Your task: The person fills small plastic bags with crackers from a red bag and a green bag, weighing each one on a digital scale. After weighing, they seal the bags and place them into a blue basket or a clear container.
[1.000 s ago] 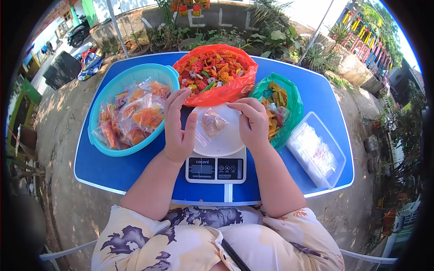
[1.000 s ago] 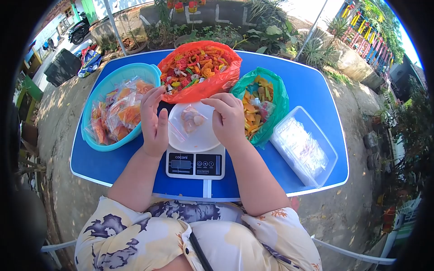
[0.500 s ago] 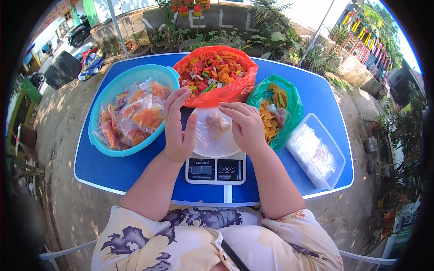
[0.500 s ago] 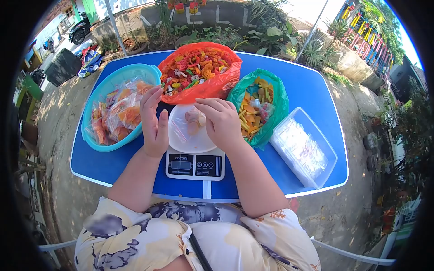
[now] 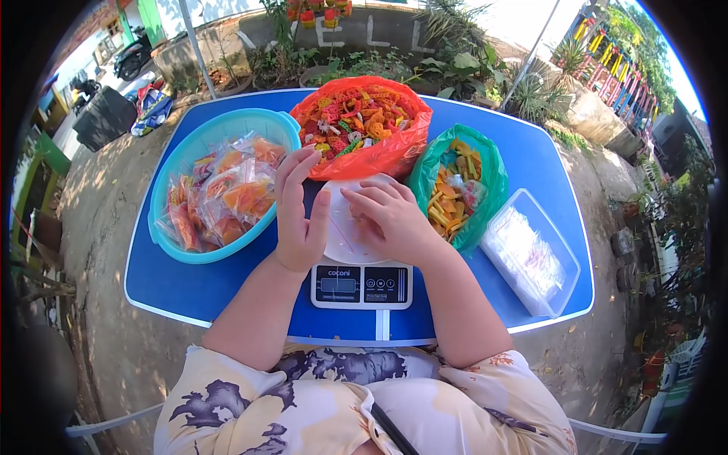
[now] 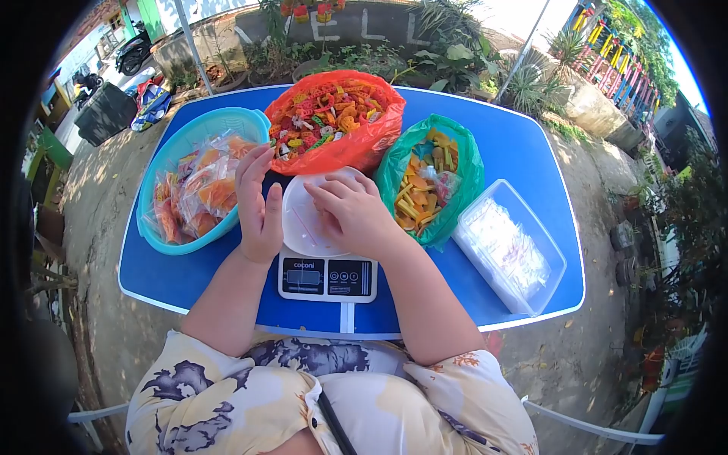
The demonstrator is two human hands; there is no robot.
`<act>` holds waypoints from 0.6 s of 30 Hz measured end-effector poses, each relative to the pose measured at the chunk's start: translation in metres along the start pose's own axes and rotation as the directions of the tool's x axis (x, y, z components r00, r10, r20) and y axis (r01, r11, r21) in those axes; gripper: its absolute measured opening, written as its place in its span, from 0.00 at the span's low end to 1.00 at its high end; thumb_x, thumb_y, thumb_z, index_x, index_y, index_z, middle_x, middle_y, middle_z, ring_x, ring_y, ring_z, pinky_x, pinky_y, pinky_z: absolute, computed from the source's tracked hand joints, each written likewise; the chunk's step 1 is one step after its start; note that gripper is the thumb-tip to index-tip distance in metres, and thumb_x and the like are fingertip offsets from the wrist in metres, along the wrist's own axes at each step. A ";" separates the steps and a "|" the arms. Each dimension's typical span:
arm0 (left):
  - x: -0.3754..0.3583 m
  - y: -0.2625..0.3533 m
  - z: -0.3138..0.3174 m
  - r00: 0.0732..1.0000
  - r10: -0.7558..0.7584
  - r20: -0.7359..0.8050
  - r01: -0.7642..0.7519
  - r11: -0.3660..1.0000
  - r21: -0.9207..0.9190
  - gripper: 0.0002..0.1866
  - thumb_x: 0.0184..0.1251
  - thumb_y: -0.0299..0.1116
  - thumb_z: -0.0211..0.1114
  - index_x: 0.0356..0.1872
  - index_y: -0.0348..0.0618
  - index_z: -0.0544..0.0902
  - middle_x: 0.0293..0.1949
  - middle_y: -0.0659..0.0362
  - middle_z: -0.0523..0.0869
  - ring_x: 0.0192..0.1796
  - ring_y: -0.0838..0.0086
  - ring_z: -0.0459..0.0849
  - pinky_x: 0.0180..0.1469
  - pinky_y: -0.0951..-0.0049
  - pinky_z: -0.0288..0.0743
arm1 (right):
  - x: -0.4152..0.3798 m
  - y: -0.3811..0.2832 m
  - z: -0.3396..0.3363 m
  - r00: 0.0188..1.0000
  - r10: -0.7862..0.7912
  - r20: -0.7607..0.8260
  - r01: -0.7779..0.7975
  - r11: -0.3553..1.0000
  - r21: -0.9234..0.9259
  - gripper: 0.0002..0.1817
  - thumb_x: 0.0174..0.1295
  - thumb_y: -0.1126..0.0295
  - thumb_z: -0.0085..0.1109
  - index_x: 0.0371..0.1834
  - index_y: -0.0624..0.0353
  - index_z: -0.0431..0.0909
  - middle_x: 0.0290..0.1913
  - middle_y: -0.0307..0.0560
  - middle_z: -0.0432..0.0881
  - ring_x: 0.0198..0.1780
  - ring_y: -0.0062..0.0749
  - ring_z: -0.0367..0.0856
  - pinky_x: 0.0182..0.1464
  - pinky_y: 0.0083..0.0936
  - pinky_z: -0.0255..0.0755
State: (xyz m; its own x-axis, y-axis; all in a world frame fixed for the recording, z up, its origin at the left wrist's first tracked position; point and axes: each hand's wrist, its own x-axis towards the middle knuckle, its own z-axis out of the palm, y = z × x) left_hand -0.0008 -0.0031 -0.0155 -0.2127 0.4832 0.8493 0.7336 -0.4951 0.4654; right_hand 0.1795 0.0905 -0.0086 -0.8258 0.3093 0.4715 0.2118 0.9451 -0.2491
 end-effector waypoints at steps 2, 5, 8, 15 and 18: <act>0.000 0.000 0.000 1.000 0.005 0.003 -0.005 1.000 -0.002 0.22 0.79 0.34 0.56 0.69 0.37 0.72 0.69 0.46 0.71 0.73 0.52 0.68 0.77 0.55 0.59 | 0.002 0.002 -0.005 0.999 0.032 -0.003 -0.031 0.993 0.117 0.31 0.59 0.77 0.65 0.70 0.49 0.77 0.56 0.44 0.81 0.62 0.41 0.78 0.67 0.43 0.69; 0.001 0.004 -0.002 1.000 0.000 0.010 0.000 1.000 0.029 0.22 0.79 0.33 0.56 0.68 0.37 0.72 0.69 0.46 0.71 0.73 0.52 0.69 0.77 0.55 0.58 | 0.004 0.000 -0.008 0.987 0.146 -0.065 -0.111 0.920 0.376 0.29 0.58 0.79 0.68 0.66 0.50 0.80 0.48 0.44 0.80 0.53 0.39 0.82 0.58 0.37 0.76; 0.001 0.004 -0.002 1.000 -0.002 0.012 0.001 1.000 0.026 0.21 0.79 0.34 0.56 0.68 0.37 0.72 0.69 0.46 0.71 0.73 0.52 0.69 0.77 0.55 0.58 | 0.004 0.007 -0.007 0.941 0.120 -0.316 -0.037 0.966 0.255 0.26 0.57 0.78 0.71 0.61 0.53 0.83 0.45 0.45 0.81 0.46 0.34 0.84 0.47 0.30 0.79; 0.000 0.003 -0.002 1.000 0.001 0.017 -0.002 0.999 0.045 0.21 0.79 0.34 0.56 0.68 0.37 0.73 0.69 0.46 0.71 0.73 0.52 0.68 0.77 0.55 0.58 | 0.001 -0.010 -0.019 0.976 0.081 -0.202 0.008 0.913 0.407 0.16 0.60 0.73 0.73 0.52 0.59 0.86 0.37 0.44 0.84 0.35 0.31 0.84 0.40 0.28 0.78; 0.001 0.004 -0.003 1.000 0.015 0.015 -0.016 0.998 0.053 0.21 0.79 0.33 0.56 0.68 0.37 0.73 0.69 0.45 0.71 0.73 0.52 0.68 0.77 0.55 0.58 | 0.003 -0.003 -0.028 0.957 0.199 -0.209 -0.077 0.874 0.479 0.12 0.61 0.70 0.73 0.46 0.62 0.86 0.34 0.44 0.83 0.32 0.31 0.82 0.38 0.28 0.76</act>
State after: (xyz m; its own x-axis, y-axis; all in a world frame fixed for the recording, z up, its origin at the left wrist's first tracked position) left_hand 0.0000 -0.0067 -0.0127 -0.1922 0.4863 0.8524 0.7698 -0.4639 0.4383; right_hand 0.1915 0.0915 0.0174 -0.6392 0.5066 0.5786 -0.0015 0.7516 -0.6597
